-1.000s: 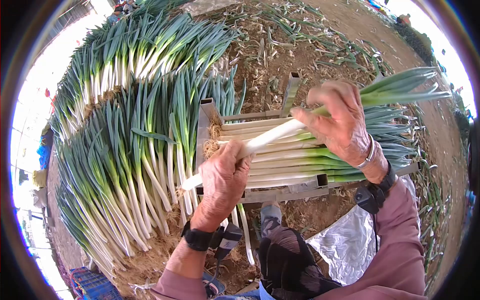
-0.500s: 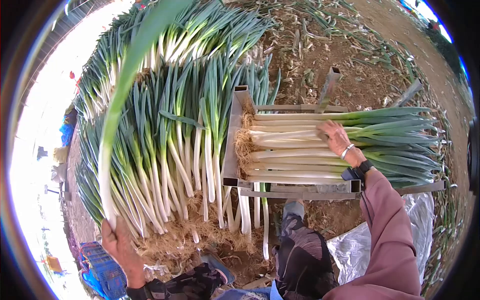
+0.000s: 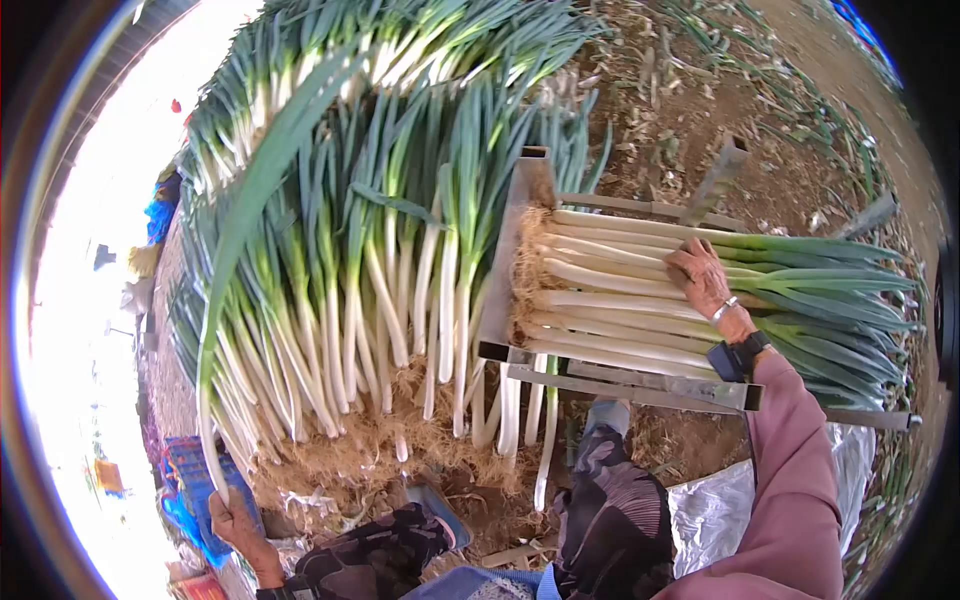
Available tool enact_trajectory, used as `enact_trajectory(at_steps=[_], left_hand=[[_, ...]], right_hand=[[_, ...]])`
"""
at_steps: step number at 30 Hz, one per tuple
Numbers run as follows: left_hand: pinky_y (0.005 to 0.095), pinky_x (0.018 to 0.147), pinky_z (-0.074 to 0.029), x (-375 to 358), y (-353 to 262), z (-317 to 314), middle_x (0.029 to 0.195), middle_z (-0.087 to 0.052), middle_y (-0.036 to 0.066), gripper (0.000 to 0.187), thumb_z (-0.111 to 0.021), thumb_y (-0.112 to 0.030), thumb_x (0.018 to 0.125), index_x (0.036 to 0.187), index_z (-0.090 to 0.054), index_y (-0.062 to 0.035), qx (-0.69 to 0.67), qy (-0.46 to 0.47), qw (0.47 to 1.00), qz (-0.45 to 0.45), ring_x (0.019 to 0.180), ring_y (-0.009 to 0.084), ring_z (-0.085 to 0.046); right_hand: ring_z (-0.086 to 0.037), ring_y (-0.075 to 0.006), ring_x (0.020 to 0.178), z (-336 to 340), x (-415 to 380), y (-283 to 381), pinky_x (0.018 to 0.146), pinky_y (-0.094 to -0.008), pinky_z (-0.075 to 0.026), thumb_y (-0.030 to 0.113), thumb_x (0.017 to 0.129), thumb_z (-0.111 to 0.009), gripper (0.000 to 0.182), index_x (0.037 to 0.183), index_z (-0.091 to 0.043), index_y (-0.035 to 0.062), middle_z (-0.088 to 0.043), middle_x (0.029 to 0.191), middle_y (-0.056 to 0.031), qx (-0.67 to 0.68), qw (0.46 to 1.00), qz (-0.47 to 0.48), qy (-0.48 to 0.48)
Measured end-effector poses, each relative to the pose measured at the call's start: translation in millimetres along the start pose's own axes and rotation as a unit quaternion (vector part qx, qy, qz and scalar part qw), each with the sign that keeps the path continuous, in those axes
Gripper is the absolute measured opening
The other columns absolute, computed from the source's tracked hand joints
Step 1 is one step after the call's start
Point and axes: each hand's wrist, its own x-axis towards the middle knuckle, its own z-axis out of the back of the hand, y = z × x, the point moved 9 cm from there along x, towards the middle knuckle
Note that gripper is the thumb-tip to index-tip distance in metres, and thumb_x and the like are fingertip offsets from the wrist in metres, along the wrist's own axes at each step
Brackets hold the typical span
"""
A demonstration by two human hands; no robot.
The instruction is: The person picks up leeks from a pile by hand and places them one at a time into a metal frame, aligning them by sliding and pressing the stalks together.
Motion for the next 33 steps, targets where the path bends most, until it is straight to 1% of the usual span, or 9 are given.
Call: enact_trajectory(at_steps=[6, 12, 16, 18, 20, 22, 25, 31, 33], left_hand=[[0.0226, 0.047, -0.038, -41.1, 75.6, 28.0, 0.068, -0.052, -0.002, 0.007, -0.062, -0.010, 0.086, 0.087, -0.060, -0.0034, -0.040, -0.010, 0.994, 0.103, 0.057, 0.0052, -0.047], [0.0207, 0.045, -0.026, -104.9, 118.2, 45.5, 0.061, -0.044, -0.010, 0.012, -0.062, -0.014, 0.089, 0.079, -0.060, -0.0076, -0.146, 0.029, 0.966, 0.209, 0.052, 0.0005, -0.035], [0.0196, 0.044, -0.027, -136.1, 166.6, 65.0, 0.061, -0.045, -0.010, 0.013, -0.065, -0.017, 0.088, 0.081, -0.060, -0.0083, -0.221, 0.006, 0.940, 0.258, 0.051, 0.0001, -0.036], [0.0188, 0.042, -0.027, -150.8, 182.3, 71.9, 0.061, -0.048, -0.010, 0.010, -0.067, -0.017, 0.088, 0.087, -0.062, -0.0077, -0.286, -0.029, 0.914, 0.287, 0.049, 0.0002, -0.037], [0.0181, 0.043, -0.029, -166.2, 214.0, 75.6, 0.063, -0.051, -0.009, 0.013, -0.067, -0.017, 0.087, 0.095, -0.064, -0.0069, -0.351, -0.067, 0.888, 0.290, 0.049, 0.0004, -0.039], [0.0179, 0.044, -0.031, -178.8, 232.7, 85.5, 0.066, -0.053, -0.008, 0.020, -0.068, -0.016, 0.087, 0.104, -0.063, -0.0060, -0.359, -0.098, 0.875, 0.310, 0.050, 0.0007, -0.041], [0.0178, 0.044, -0.033, -195.3, 250.9, 102.9, 0.068, -0.055, -0.007, 0.024, -0.068, -0.015, 0.087, 0.109, -0.062, -0.0064, -0.438, -0.154, 0.829, 0.312, 0.051, 0.0011, -0.043], [0.0178, 0.045, -0.034, -206.1, 279.6, 160.5, 0.066, -0.052, -0.008, 0.025, -0.067, -0.021, 0.089, 0.109, -0.061, -0.0071, -0.467, -0.256, 0.799, 0.280, 0.051, 0.0013, -0.042], [0.0183, 0.042, -0.034, -207.3, 294.4, 182.8, 0.065, -0.051, -0.006, 0.026, -0.066, -0.022, 0.090, 0.110, -0.059, -0.0075, -0.481, -0.312, 0.763, 0.298, 0.049, 0.0020, -0.040]], right_hand=[[-0.052, -0.0362, 0.105, -38.3, -0.3, -44.8, 0.096, -0.0461, -0.039, 0.012, 0.081, -0.061, 0.029, 0.109, -0.060, 0.0075, -0.060, 0.105, -0.0160, -0.023, 0.993, -0.015, 0.114], [-0.051, -0.0218, 0.120, 36.5, -20.9, -144.8, 0.104, -0.0338, -0.038, 0.020, 0.097, -0.049, 0.035, 0.129, -0.052, 0.0046, -0.053, 0.131, -0.0097, 0.231, 0.962, -0.137, 0.047], [-0.041, -0.0234, 0.130, 175.4, -40.7, -92.5, 0.112, -0.0337, -0.031, 0.015, 0.099, -0.039, 0.039, 0.134, -0.043, -0.0019, -0.042, 0.140, -0.0168, 0.343, 0.921, -0.183, -0.006], [-0.064, -0.0233, 0.079, 220.4, -48.5, -1.2, 0.072, -0.0348, -0.052, 0.028, 0.093, -0.055, 0.029, 0.100, -0.065, 0.0016, -0.067, 0.093, -0.0120, 0.363, 0.870, -0.222, -0.250], [-0.065, -0.0217, 0.082, 227.6, -60.2, -18.8, 0.075, -0.0330, -0.053, 0.030, 0.093, -0.057, 0.033, 0.099, -0.067, -0.0011, -0.068, 0.093, -0.0145, 0.434, 0.821, -0.258, -0.267], [-0.057, -0.0218, 0.109, 237.2, -51.4, -8.8, 0.095, -0.0306, -0.046, 0.022, 0.099, -0.043, 0.033, 0.121, -0.055, 0.0009, -0.058, 0.119, -0.0153, 0.352, 0.932, -0.078, -0.043], [-0.058, -0.0166, 0.107, 214.1, -33.5, 31.3, 0.092, -0.0276, -0.046, 0.023, 0.100, -0.042, 0.034, 0.128, -0.051, 0.0051, -0.057, 0.120, -0.0123, 0.376, 0.918, -0.120, 0.038], [-0.066, -0.0212, 0.077, 201.2, -19.5, 285.8, 0.072, -0.0330, -0.054, 0.029, 0.093, -0.056, 0.034, 0.097, -0.067, -0.0024, -0.068, 0.082, -0.0110, 0.247, 0.964, -0.096, -0.006], [-0.064, -0.0271, 0.095, 168.6, 3.7, 229.6, 0.083, -0.0410, -0.052, 0.033, 0.091, -0.056, 0.042, 0.121, -0.058, 0.0030, -0.063, 0.113, -0.0163, 0.235, 0.964, -0.090, 0.089]])
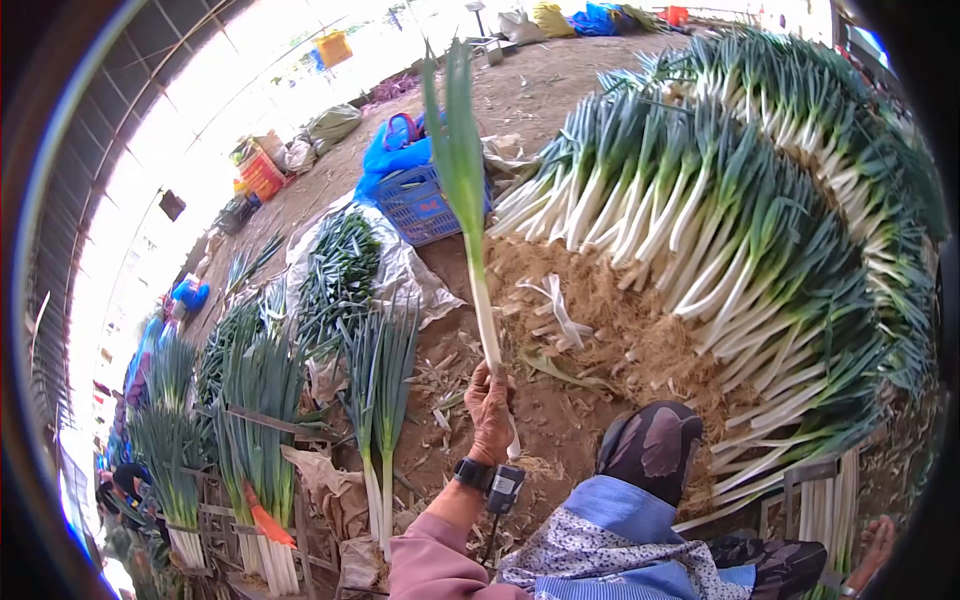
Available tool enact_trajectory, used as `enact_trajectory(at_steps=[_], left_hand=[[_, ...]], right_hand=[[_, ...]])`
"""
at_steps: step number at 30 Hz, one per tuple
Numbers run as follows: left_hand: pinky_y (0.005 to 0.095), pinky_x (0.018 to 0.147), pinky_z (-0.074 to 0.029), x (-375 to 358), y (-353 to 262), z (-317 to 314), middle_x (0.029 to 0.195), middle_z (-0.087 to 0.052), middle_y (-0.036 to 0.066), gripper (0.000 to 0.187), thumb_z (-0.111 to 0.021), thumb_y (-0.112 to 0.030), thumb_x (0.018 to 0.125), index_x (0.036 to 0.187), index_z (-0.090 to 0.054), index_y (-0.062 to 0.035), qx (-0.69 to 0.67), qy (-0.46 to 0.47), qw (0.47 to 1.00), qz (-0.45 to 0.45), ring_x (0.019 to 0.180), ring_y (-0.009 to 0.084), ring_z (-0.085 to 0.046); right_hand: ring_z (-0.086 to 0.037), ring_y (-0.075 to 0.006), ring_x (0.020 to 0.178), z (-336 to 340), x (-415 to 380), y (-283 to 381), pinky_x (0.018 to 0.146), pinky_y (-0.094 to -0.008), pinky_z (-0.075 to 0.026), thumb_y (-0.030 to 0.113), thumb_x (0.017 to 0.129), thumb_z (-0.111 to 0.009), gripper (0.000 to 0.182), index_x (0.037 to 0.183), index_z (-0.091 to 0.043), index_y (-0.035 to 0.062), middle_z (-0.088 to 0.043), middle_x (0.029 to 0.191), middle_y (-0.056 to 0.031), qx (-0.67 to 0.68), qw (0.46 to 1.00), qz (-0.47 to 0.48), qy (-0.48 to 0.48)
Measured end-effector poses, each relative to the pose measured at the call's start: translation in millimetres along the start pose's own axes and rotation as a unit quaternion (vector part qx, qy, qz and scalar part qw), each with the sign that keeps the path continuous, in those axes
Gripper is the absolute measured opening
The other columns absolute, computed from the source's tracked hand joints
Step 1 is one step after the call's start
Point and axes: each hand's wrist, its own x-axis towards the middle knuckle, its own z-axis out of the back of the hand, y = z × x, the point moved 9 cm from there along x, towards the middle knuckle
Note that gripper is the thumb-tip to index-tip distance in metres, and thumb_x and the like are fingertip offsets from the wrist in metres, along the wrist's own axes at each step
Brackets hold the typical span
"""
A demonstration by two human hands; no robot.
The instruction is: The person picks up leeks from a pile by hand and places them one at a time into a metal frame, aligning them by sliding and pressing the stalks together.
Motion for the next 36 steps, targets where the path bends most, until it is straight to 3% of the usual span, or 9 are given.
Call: enact_trajectory(at_steps=[2, 5, 8, 9, 21, 29, 33, 35, 36], left_hand=[[0.0189, 0.038, -0.034, 18.2, -25.0, 7.2, 0.064, -0.053, -0.004, 0.024, -0.064, -0.023, 0.090, 0.108, -0.057, -0.0090, -0.016, -0.003, 1.000, -0.023, 0.046, 0.0034, -0.043], [0.0182, 0.036, -0.035, 62.3, -67.0, 24.9, 0.062, -0.053, -0.004, 0.015, -0.063, -0.022, 0.091, 0.098, -0.057, -0.0109, -0.003, -0.023, 0.998, -0.065, 0.045, 0.0030, -0.045], [0.0193, 0.035, -0.033, 106.6, -86.7, 50.9, 0.062, -0.051, -0.004, 0.015, -0.060, -0.023, 0.093, 0.099, -0.055, -0.0102, 0.011, -0.068, 0.994, -0.089, 0.044, 0.0038, -0.043], [0.0200, 0.035, -0.033, 111.1, -91.8, 50.5, 0.062, -0.050, -0.003, 0.015, -0.059, -0.023, 0.094, 0.098, -0.053, -0.0106, 0.005, -0.061, 0.994, -0.091, 0.043, 0.0051, -0.042], [0.0195, 0.033, -0.032, 66.2, -32.5, 83.8, 0.059, -0.047, -0.003, 0.019, -0.059, -0.023, 0.093, 0.099, -0.052, -0.0065, 0.081, -0.077, 0.992, -0.060, 0.040, 0.0045, -0.042], [0.0195, 0.035, -0.033, 64.5, -12.5, 60.5, 0.059, -0.046, -0.004, 0.029, -0.057, -0.016, 0.093, 0.120, -0.053, -0.0059, 0.135, -0.007, 0.987, -0.092, 0.042, 0.0035, -0.039], [0.0178, 0.038, -0.029, 89.6, -46.0, -4.3, 0.065, -0.045, -0.005, 0.016, -0.049, -0.010, 0.092, 0.104, -0.054, -0.0023, 0.182, 0.051, 0.976, -0.106, 0.047, 0.0013, -0.038], [0.0268, 0.051, -0.043, 154.8, -80.5, -42.4, 0.073, -0.052, 0.004, 0.021, -0.055, -0.013, 0.087, 0.102, -0.054, 0.0020, 0.386, 0.039, 0.896, -0.218, 0.059, 0.0124, -0.051], [0.0385, 0.075, -0.047, 191.4, -100.1, -70.2, 0.089, -0.057, 0.016, 0.038, -0.059, -0.016, 0.085, 0.115, -0.053, 0.0064, 0.440, 0.053, 0.776, -0.448, 0.082, 0.0254, -0.057]], right_hand=[[-0.059, -0.0105, 0.075, -11.7, 32.3, -49.5, 0.066, -0.0228, -0.048, 0.027, 0.098, -0.048, 0.030, 0.115, -0.057, 0.0042, -0.062, 0.093, -0.0066, 0.059, 0.995, -0.041, 0.066], [-0.050, -0.0066, 0.057, -44.6, 18.4, -0.3, 0.049, -0.0210, -0.040, 0.032, 0.096, -0.052, 0.028, 0.099, -0.059, 0.0047, -0.055, 0.072, -0.0001, 0.034, 0.998, 0.045, -0.035], [-0.060, -0.0142, 0.076, -86.2, -4.9, 61.2, 0.066, -0.0271, -0.050, 0.031, 0.097, -0.050, 0.031, 0.098, -0.061, 0.0020, -0.060, 0.086, -0.0071, -0.005, 0.992, 0.021, 0.122], [-0.050, -0.0090, 0.057, -91.6, -11.9, 77.2, 0.050, -0.0255, -0.042, 0.037, 0.094, -0.054, 0.036, 0.083, -0.057, 0.0023, -0.050, 0.068, -0.0017, 0.022, 0.995, 0.093, 0.029], [-0.055, -0.0111, 0.059, -137.1, -51.4, 111.1, 0.053, -0.0257, -0.044, 0.030, 0.093, -0.057, 0.033, 0.084, -0.061, -0.0012, -0.056, 0.070, -0.0044, 0.018, 0.990, 0.125, 0.058], [-0.061, -0.0150, 0.064, -186.6, -78.7, 140.3, 0.056, -0.0273, -0.046, 0.029, 0.091, -0.059, 0.032, 0.087, -0.063, -0.0024, -0.061, 0.074, -0.0088, -0.001, 0.986, 0.107, 0.129], [-0.061, -0.0165, 0.064, -207.1, -94.0, 144.3, 0.056, -0.0288, -0.047, 0.029, 0.091, -0.059, 0.032, 0.086, -0.064, -0.0020, -0.062, 0.073, -0.0093, -0.010, 0.978, 0.087, 0.192], [-0.061, -0.0173, 0.063, -214.6, -95.8, 151.2, 0.057, -0.0300, -0.047, 0.028, 0.091, -0.059, 0.030, 0.086, -0.064, -0.0017, -0.062, 0.073, -0.0097, -0.020, 0.974, 0.090, 0.208], [-0.061, -0.0181, 0.062, -216.6, -98.4, 154.4, 0.057, -0.0312, -0.047, 0.026, 0.090, -0.059, 0.028, 0.086, -0.064, -0.0014, -0.062, 0.073, -0.0101, -0.034, 0.969, 0.094, 0.226]])
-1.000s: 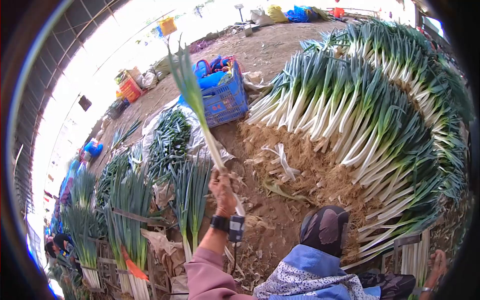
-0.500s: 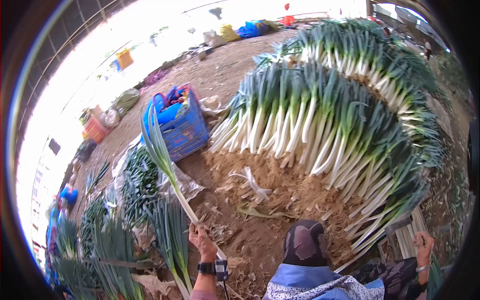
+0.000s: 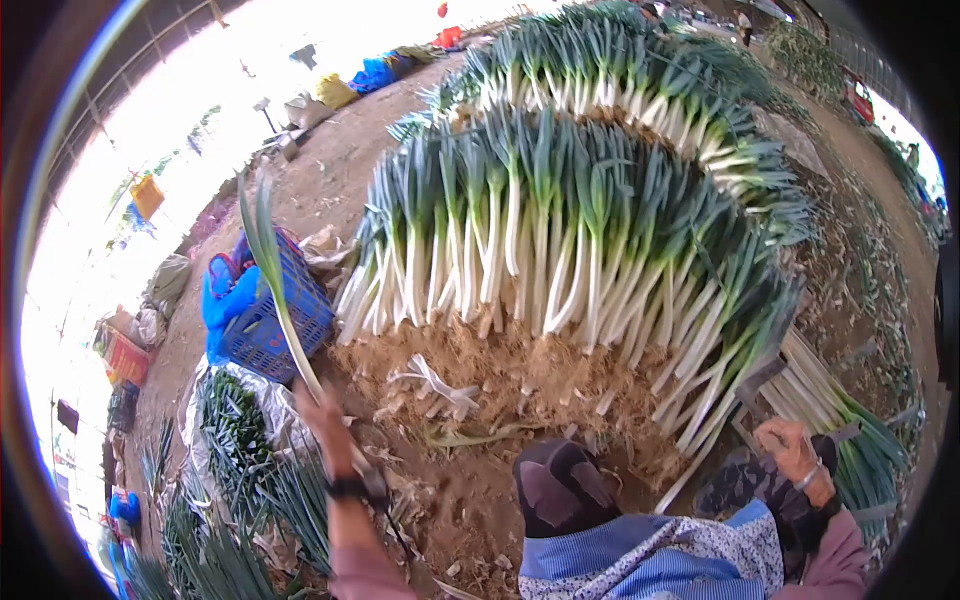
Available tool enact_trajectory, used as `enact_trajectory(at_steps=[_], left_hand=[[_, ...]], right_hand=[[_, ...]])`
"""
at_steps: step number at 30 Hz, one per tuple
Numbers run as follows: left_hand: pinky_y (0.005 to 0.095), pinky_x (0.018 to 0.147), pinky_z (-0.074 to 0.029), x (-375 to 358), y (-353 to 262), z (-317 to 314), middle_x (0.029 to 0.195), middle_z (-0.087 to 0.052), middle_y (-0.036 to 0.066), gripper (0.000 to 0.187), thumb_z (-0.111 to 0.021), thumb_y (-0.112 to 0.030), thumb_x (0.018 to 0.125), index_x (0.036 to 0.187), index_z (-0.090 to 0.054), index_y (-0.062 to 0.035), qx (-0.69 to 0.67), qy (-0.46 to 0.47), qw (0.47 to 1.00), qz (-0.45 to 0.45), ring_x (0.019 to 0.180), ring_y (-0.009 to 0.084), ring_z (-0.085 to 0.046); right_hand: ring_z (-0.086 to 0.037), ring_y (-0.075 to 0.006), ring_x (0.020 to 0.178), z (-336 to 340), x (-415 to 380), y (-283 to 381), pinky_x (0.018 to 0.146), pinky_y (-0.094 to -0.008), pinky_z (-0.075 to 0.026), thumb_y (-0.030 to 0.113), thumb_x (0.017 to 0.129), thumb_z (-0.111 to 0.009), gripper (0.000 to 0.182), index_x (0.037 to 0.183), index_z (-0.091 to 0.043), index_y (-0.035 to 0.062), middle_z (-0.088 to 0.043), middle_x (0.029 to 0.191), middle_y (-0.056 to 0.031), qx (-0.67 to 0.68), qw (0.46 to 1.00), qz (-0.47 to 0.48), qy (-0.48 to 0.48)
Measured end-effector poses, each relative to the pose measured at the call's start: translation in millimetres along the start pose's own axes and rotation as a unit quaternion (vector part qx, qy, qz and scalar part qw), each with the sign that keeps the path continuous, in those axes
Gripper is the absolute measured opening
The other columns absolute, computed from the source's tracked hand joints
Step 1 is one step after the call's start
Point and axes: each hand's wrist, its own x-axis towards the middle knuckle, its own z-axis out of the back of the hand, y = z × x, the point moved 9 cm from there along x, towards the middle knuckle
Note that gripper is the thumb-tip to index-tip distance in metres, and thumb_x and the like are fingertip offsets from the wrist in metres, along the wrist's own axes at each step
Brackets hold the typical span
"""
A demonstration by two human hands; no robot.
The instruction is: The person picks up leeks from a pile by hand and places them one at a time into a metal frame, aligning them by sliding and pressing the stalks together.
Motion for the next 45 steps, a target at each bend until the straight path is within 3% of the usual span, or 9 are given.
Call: enact_trajectory(at_steps=[2, 3, 7, 12, 19, 22, 26, 34, 45], left_hand=[[0.0468, 0.096, -0.038, 79.1, 22.4, -23.2, 0.126, -0.048, 0.028, 0.075, -0.065, -0.029, 0.083, 0.142, -0.029, 0.0013, 0.152, -0.028, 0.987, -0.047, 0.116, 0.0401, -0.045], [0.0469, 0.102, -0.033, 110.7, -1.6, -20.0, 0.137, -0.039, 0.028, 0.083, -0.066, -0.032, 0.082, 0.144, -0.022, 0.0004, 0.221, 0.036, 0.970, 0.093, 0.125, 0.0420, -0.037], [0.0471, 0.106, -0.030, 148.3, -72.5, -50.2, 0.138, -0.041, 0.020, 0.064, -0.062, -0.023, 0.085, 0.138, -0.035, -0.0015, 0.065, -0.035, 0.996, 0.040, 0.128, 0.0343, -0.037], [0.0360, 0.097, -0.044, 38.8, -251.6, -115.8, 0.125, -0.053, 0.012, 0.017, -0.062, -0.007, 0.085, 0.102, -0.062, -0.0073, -0.485, 0.211, 0.843, 0.094, 0.121, 0.0229, -0.047], [0.0411, 0.094, -0.043, -147.3, -458.3, -107.3, 0.110, -0.063, 0.012, 0.029, -0.063, -0.009, 0.085, 0.113, -0.060, -0.0070, -0.365, 0.515, 0.739, -0.237, 0.109, 0.0288, -0.057], [0.0445, 0.093, -0.042, -196.9, -464.4, -127.6, 0.109, -0.061, 0.014, 0.031, -0.062, -0.021, 0.086, 0.113, -0.059, -0.0064, -0.292, 0.634, 0.655, -0.291, 0.105, 0.0320, -0.057], [0.0458, 0.089, -0.041, -222.1, -408.1, -195.6, 0.106, -0.062, 0.017, 0.037, -0.060, -0.028, 0.087, 0.114, -0.057, -0.0046, 0.011, 0.666, 0.694, -0.274, 0.103, 0.0310, -0.058], [0.0438, 0.083, -0.041, -213.8, -396.6, -226.6, 0.097, -0.062, 0.018, 0.035, -0.065, -0.017, 0.081, 0.112, -0.057, -0.0016, 0.010, 0.631, 0.730, -0.264, 0.095, 0.0351, -0.057], [0.0421, 0.081, -0.041, -236.2, -408.2, -246.6, 0.095, -0.061, 0.016, 0.040, -0.065, -0.019, 0.080, 0.115, -0.056, -0.0015, 0.018, 0.675, 0.683, -0.279, 0.089, 0.0327, -0.057]], right_hand=[[-0.062, -0.0281, 0.071, -2.6, 4.3, 12.8, 0.065, -0.0355, -0.048, 0.019, 0.087, -0.059, 0.021, 0.090, -0.063, -0.0010, -0.063, 0.079, -0.0147, -0.096, 0.993, 0.071, 0.005], [-0.062, -0.0296, 0.072, -2.0, 5.6, 15.3, 0.065, -0.0362, -0.048, 0.019, 0.088, -0.058, 0.021, 0.089, -0.064, -0.0009, -0.062, 0.079, -0.0151, -0.107, 0.992, 0.063, 0.011], [-0.061, -0.0314, 0.073, -6.5, 14.1, 11.8, 0.066, -0.0374, -0.048, 0.021, 0.089, -0.057, 0.023, 0.088, -0.064, -0.0008, -0.062, 0.079, -0.0150, -0.080, 0.995, 0.058, -0.019], [-0.061, -0.0327, 0.074, -39.9, 35.0, 0.6, 0.066, -0.0393, -0.048, 0.022, 0.089, -0.057, 0.023, 0.089, -0.064, -0.0006, -0.062, 0.080, -0.0150, -0.080, 0.993, 0.083, 0.021], [-0.059, -0.0317, 0.082, -84.7, 95.9, -11.0, 0.072, -0.0404, -0.047, 0.025, 0.089, -0.050, 0.024, 0.091, -0.061, 0.0033, -0.061, 0.086, -0.0142, -0.125, 0.973, 0.173, 0.089], [-0.060, -0.0323, 0.082, -96.9, 119.9, -56.9, 0.073, -0.0417, -0.047, 0.029, 0.087, -0.051, 0.026, 0.089, -0.060, 0.0043, -0.062, 0.085, -0.0148, -0.155, 0.979, 0.102, 0.086], [-0.061, -0.0348, 0.085, -117.1, 118.2, -154.8, 0.074, -0.0434, -0.048, 0.024, 0.084, -0.056, 0.020, 0.091, -0.063, 0.0058, -0.064, 0.088, -0.0163, -0.117, 0.988, -0.065, 0.078], [-0.066, -0.0270, 0.064, -156.0, 48.7, -339.4, 0.061, -0.0376, -0.050, 0.018, 0.082, -0.057, 0.019, 0.087, -0.067, 0.0026, -0.066, 0.073, -0.0159, 0.038, 0.933, -0.332, -0.131], [-0.066, -0.0260, 0.074, -180.9, 105.3, -422.0, 0.064, -0.0347, -0.053, 0.019, 0.085, -0.059, 0.017, 0.093, -0.064, 0.0045, -0.067, 0.084, -0.0129, 0.123, 0.853, -0.359, -0.359]])
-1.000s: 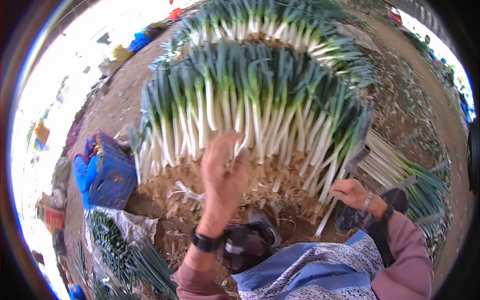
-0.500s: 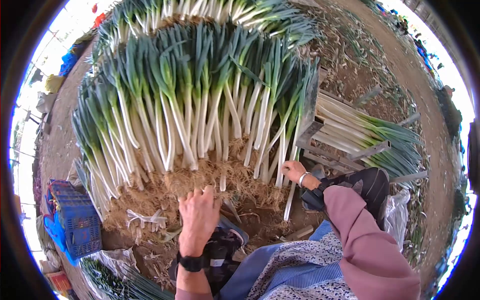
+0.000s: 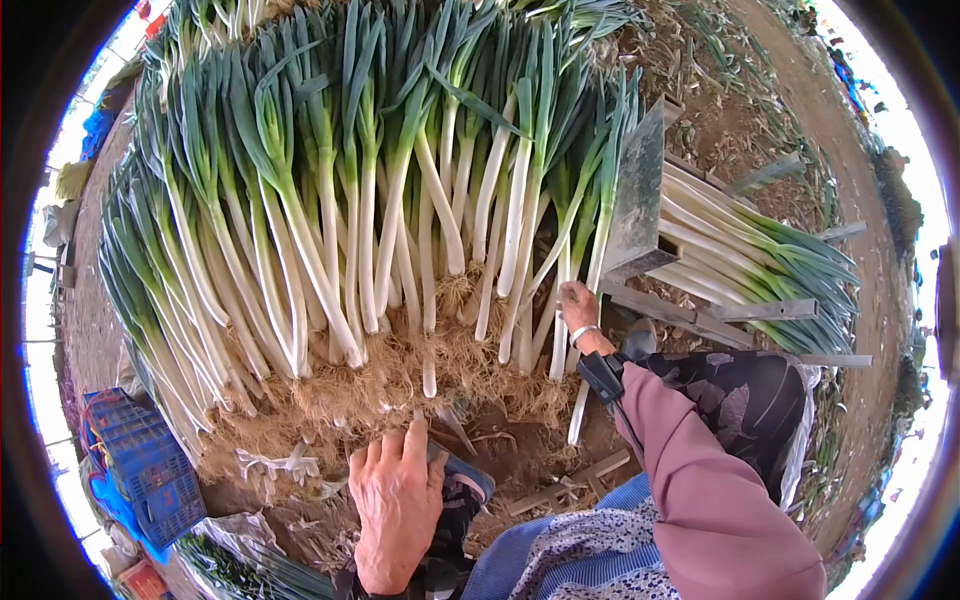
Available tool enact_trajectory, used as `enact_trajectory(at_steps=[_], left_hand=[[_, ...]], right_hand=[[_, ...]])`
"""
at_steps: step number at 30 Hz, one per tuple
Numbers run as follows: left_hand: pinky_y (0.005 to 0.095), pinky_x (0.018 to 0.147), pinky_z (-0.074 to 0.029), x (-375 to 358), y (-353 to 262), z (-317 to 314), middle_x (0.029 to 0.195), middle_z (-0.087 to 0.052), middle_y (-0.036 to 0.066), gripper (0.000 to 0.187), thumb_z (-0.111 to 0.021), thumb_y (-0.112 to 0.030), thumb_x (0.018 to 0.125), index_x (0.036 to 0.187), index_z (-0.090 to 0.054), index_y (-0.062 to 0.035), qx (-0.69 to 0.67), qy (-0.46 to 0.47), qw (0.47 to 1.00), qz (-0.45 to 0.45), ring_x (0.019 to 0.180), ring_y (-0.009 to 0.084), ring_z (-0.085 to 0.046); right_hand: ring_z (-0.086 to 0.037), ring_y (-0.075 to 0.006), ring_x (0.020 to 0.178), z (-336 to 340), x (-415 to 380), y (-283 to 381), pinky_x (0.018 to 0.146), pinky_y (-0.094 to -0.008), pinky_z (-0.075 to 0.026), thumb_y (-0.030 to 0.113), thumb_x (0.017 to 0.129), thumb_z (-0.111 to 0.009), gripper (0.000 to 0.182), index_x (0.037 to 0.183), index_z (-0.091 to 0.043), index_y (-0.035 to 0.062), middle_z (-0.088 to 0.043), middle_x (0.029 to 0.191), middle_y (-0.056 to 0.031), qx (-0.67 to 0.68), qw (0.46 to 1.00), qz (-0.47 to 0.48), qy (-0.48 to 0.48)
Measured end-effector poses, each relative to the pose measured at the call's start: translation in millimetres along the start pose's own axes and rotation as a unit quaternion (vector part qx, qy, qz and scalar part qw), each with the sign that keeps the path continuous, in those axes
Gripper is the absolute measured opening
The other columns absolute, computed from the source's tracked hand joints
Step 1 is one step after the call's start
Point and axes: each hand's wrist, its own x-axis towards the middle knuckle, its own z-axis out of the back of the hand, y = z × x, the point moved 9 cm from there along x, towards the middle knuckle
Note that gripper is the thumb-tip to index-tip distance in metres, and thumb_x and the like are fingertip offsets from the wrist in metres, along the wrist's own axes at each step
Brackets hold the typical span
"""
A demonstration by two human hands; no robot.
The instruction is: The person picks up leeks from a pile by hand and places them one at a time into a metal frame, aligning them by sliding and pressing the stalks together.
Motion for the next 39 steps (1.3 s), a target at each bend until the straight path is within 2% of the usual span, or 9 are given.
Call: enact_trajectory(at_steps=[5, 12, 15, 17, 19, 23, 31, 35, 39], left_hand=[[0.0425, 0.083, -0.041, 4.4, 0.4, -5.3, 0.098, -0.060, 0.015, 0.044, -0.064, -0.023, 0.081, 0.119, -0.055, -0.0023, 0.010, 0.022, 1.000, -0.006, 0.090, 0.0313, -0.058], [0.0413, 0.084, -0.042, 4.4, -11.5, -5.2, 0.101, -0.061, 0.016, 0.046, -0.068, -0.017, 0.077, 0.118, -0.055, -0.0007, 0.001, 0.061, 0.998, 0.001, 0.094, 0.0325, -0.058], [0.0412, 0.084, -0.042, 2.8, -13.6, -6.3, 0.101, -0.061, 0.016, 0.046, -0.068, -0.018, 0.077, 0.118, -0.055, -0.0011, 0.002, 0.066, 0.998, -0.021, 0.093, 0.0324, -0.058], [0.0412, 0.083, -0.042, 1.9, -13.9, -8.3, 0.101, -0.061, 0.015, 0.046, -0.068, -0.018, 0.076, 0.118, -0.056, -0.0015, 0.006, 0.064, 0.998, -0.023, 0.092, 0.0322, -0.058], [0.0412, 0.083, -0.042, 1.6, -16.8, -10.7, 0.101, -0.061, 0.015, 0.046, -0.069, -0.019, 0.076, 0.117, -0.056, -0.0019, 0.004, 0.074, 0.997, -0.036, 0.092, 0.0319, -0.058], [0.0412, 0.084, -0.042, 0.8, -15.5, -12.3, 0.104, -0.061, 0.014, 0.046, -0.069, -0.019, 0.076, 0.117, -0.056, -0.0023, 0.008, 0.091, 0.996, -0.020, 0.093, 0.0313, -0.057], [0.0424, 0.074, -0.046, 2.8, 15.9, 1.1, 0.097, -0.061, 0.022, 0.054, -0.063, -0.018, 0.083, 0.128, -0.043, 0.0051, -0.191, -0.056, 0.976, 0.084, 0.085, 0.0393, -0.058], [0.0260, 0.059, -0.040, -18.8, 42.6, 21.2, 0.081, -0.057, 0.008, 0.029, -0.055, -0.008, 0.092, 0.119, -0.048, 0.0000, -0.507, -0.267, 0.815, 0.092, 0.067, 0.0120, -0.047], [0.0197, 0.041, -0.030, -82.5, 81.3, 76.8, 0.065, -0.047, -0.002, 0.026, -0.049, -0.012, 0.097, 0.120, -0.052, 0.0008, -0.352, -0.528, 0.771, 0.054, 0.049, 0.0038, -0.039]], right_hand=[[-0.062, -0.0349, 0.088, -20.6, 16.9, 11.8, 0.075, -0.0432, -0.048, 0.021, 0.083, -0.060, 0.024, 0.095, -0.063, 0.0007, -0.065, 0.097, -0.0195, 0.194, 0.966, -0.169, -0.013], [-0.057, -0.0162, 0.079, -55.3, 39.3, 28.7, 0.062, -0.0358, -0.051, 0.026, 0.090, -0.060, 0.054, 0.135, -0.037, 0.0073, -0.058, 0.095, -0.0081, 0.309, 0.924, -0.218, 0.056], [-0.054, -0.0121, 0.066, -32.1, 12.7, 105.3, 0.056, -0.0277, -0.050, 0.013, 0.087, -0.063, 0.062, 0.140, -0.034, 0.0007, -0.056, 0.084, -0.0065, 0.322, 0.938, -0.104, 0.072], [-0.058, -0.0261, 0.098, -26.4, 4.9, 108.2, 0.089, -0.0358, -0.049, 0.018, 0.086, -0.064, 0.050, 0.129, -0.048, 0.0001, -0.057, 0.113, -0.0171, 0.022, 0.990, 0.114, -0.079], [-0.062, -0.0215, 0.080, -39.2, -1.9, 107.4, 0.069, -0.0339, -0.053, 0.022, 0.087, -0.064, 0.047, 0.128, -0.050, 0.0031, -0.060, 0.101, -0.0156, 0.098, 0.992, 0.078, 0.026], [-0.046, -0.0061, 0.040, -52.6, -27.9, 115.7, 0.033, -0.0211, -0.035, 0.024, 0.093, -0.056, 0.031, 0.119, -0.053, 0.0064, -0.059, 0.071, -0.0034, 0.340, 0.924, -0.139, 0.107], [-0.052, -0.0111, 0.060, -41.4, -180.5, 323.2, 0.049, -0.0247, -0.045, 0.019, 0.097, -0.051, 0.044, 0.138, -0.039, 0.0110, -0.060, 0.084, -0.0080, 0.606, 0.724, -0.180, 0.276], [-0.059, -0.0169, 0.090, -25.1, -239.6, 423.3, 0.075, -0.0289, -0.050, 0.020, 0.097, -0.050, 0.054, 0.146, -0.029, 0.0107, -0.061, 0.099, -0.0105, 0.495, 0.709, 0.122, 0.488], [-0.059, -0.0172, 0.095, -3.1, -259.4, 444.5, 0.079, -0.0315, -0.050, 0.027, 0.096, -0.053, 0.050, 0.140, -0.040, 0.0095, -0.063, 0.101, -0.0077, 0.406, 0.723, 0.327, 0.452]])
